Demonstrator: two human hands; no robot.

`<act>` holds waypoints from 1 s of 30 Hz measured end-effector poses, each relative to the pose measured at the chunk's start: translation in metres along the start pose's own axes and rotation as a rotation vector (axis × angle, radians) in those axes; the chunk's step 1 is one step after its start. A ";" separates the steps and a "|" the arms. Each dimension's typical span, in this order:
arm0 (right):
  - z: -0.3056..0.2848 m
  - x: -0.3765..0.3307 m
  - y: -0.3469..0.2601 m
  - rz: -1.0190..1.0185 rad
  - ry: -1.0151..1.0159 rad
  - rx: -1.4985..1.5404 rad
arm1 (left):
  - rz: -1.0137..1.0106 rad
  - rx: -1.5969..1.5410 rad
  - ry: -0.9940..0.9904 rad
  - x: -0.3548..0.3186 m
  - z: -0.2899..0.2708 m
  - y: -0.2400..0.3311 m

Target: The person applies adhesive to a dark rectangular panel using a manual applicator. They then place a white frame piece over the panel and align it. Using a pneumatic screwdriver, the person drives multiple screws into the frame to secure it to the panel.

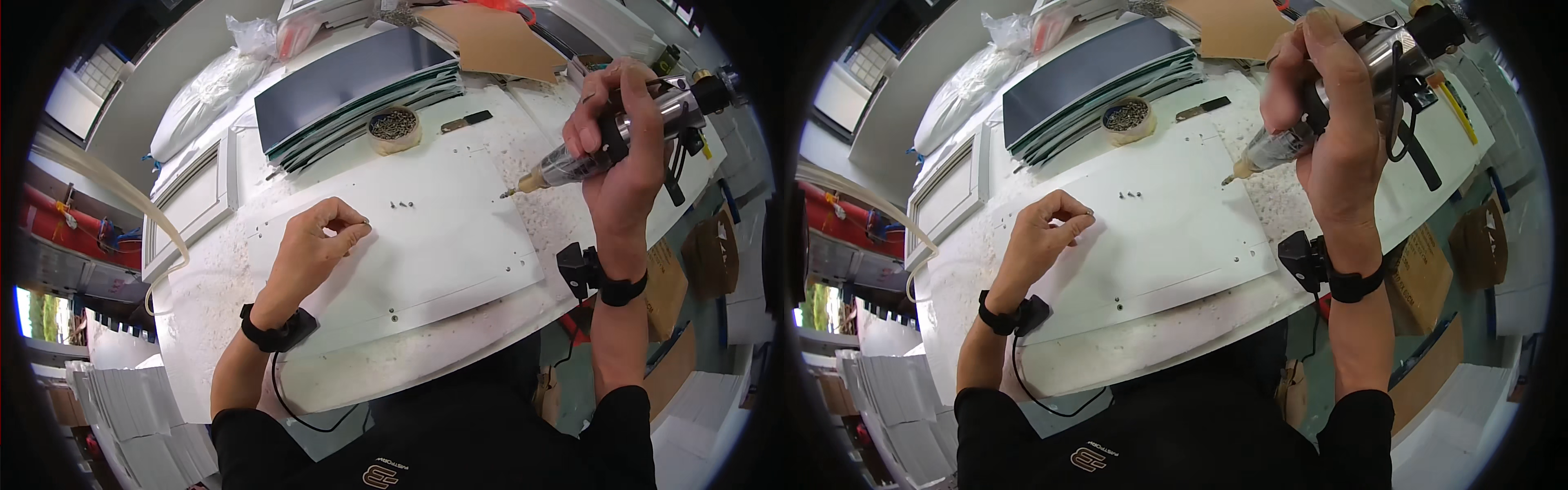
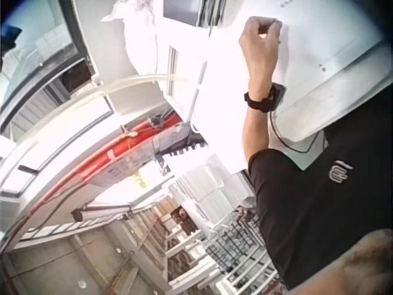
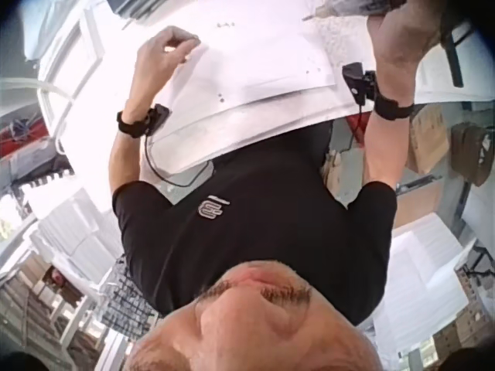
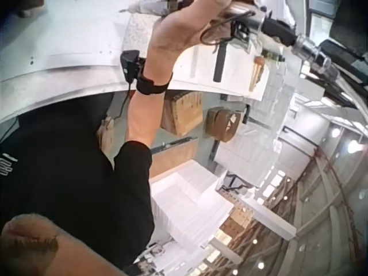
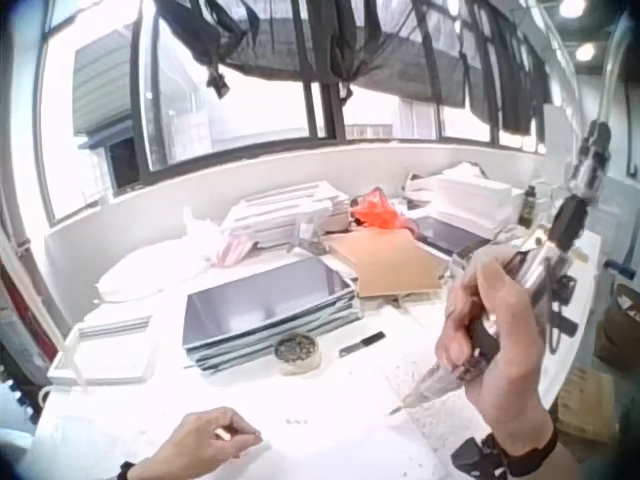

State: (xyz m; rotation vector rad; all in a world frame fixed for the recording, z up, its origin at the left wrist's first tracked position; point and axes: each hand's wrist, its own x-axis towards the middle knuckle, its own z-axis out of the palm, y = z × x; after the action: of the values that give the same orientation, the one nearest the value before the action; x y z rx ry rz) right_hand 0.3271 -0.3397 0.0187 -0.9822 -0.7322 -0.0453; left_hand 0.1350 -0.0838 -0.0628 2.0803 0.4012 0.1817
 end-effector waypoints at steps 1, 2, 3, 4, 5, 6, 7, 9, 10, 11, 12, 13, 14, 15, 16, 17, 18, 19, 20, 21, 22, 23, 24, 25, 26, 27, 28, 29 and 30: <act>0.013 -0.002 0.000 0.006 -0.052 0.024 | -0.032 -0.047 -0.029 -0.002 -0.001 0.000; 0.021 -0.004 0.001 0.008 -0.100 0.034 | -0.041 -0.064 -0.067 -0.001 0.001 0.001; 0.030 -0.005 0.004 0.031 -0.140 0.089 | -0.063 -0.125 -0.095 0.001 0.001 0.000; 0.039 -0.004 0.009 0.045 -0.179 0.176 | -0.084 -0.185 -0.125 0.003 -0.001 0.000; 0.047 -0.005 0.014 0.068 -0.218 0.258 | -0.110 -0.253 -0.158 0.003 0.000 -0.004; 0.058 -0.002 0.013 0.145 -0.240 0.186 | -0.115 -0.300 -0.188 0.004 0.001 -0.007; 0.063 -0.002 0.017 0.163 -0.245 0.192 | -0.129 -0.355 -0.201 0.003 0.001 -0.010; 0.076 -0.001 0.026 0.203 -0.260 0.207 | -0.156 -0.468 -0.221 0.002 -0.001 -0.016; 0.082 -0.005 0.030 0.190 -0.237 0.221 | -0.168 -0.493 -0.235 0.001 -0.002 -0.018; 0.086 -0.007 0.034 0.187 -0.225 0.241 | -0.179 -0.516 -0.248 0.000 -0.004 -0.017; 0.089 -0.008 0.037 0.184 -0.214 0.260 | -0.191 -0.539 -0.260 0.000 -0.006 -0.018; 0.093 -0.008 0.040 0.180 -0.205 0.278 | -0.193 -0.576 -0.267 0.000 -0.006 -0.020; 0.095 -0.008 0.043 0.174 -0.203 0.296 | -0.197 -0.610 -0.275 0.000 -0.006 -0.023; 0.096 -0.009 0.044 0.176 -0.201 0.294 | -0.201 -0.644 -0.283 0.001 -0.006 -0.026; 0.098 -0.009 0.045 0.179 -0.197 0.293 | -0.208 -0.665 -0.287 0.001 -0.006 -0.028; 0.100 -0.009 0.045 0.181 -0.193 0.292 | -0.215 -0.685 -0.292 0.001 -0.006 -0.030; 0.100 -0.009 0.047 0.179 -0.203 0.302 | -0.221 -0.705 -0.297 0.001 -0.006 -0.031; 0.101 -0.009 0.048 0.176 -0.211 0.300 | -0.223 -0.723 -0.301 0.001 -0.007 -0.032; 0.101 -0.009 0.050 0.172 -0.219 0.300 | -0.226 -0.741 -0.306 0.001 -0.007 -0.033; 0.102 -0.010 0.051 0.167 -0.226 0.289 | -0.229 -0.758 -0.311 0.001 -0.007 -0.033; 0.101 -0.010 0.052 0.162 -0.236 0.288 | -0.227 -0.771 -0.313 0.001 -0.006 -0.035; 0.101 -0.010 0.053 0.156 -0.244 0.286 | -0.224 -0.782 -0.317 0.002 -0.006 -0.036; 0.098 -0.009 0.055 0.150 -0.254 0.294 | -0.222 -0.793 -0.321 0.002 -0.005 -0.038; 0.098 -0.009 0.055 0.149 -0.251 0.297 | -0.222 -0.808 -0.327 0.003 -0.004 -0.039; 0.099 -0.009 0.055 0.149 -0.249 0.303 | -0.222 -0.822 -0.331 0.003 -0.003 -0.040; 0.100 -0.009 0.054 0.153 -0.232 0.303 | -0.222 -0.836 -0.335 0.003 -0.002 -0.041; 0.100 -0.009 0.055 0.154 -0.241 0.308 | -0.228 -0.855 -0.335 0.002 -0.001 -0.041; 0.100 -0.009 0.055 0.155 -0.249 0.315 | -0.235 -0.871 -0.333 0.001 -0.001 -0.040; 0.098 -0.007 0.057 0.152 -0.283 0.326 | -0.242 -0.888 -0.330 0.000 -0.001 -0.039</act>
State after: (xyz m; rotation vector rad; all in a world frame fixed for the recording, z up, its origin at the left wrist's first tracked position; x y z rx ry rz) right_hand 0.2891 -0.2340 0.0059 -0.7352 -0.8886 0.3426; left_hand 0.1264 -0.0645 -0.0957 1.1468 0.2890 -0.1190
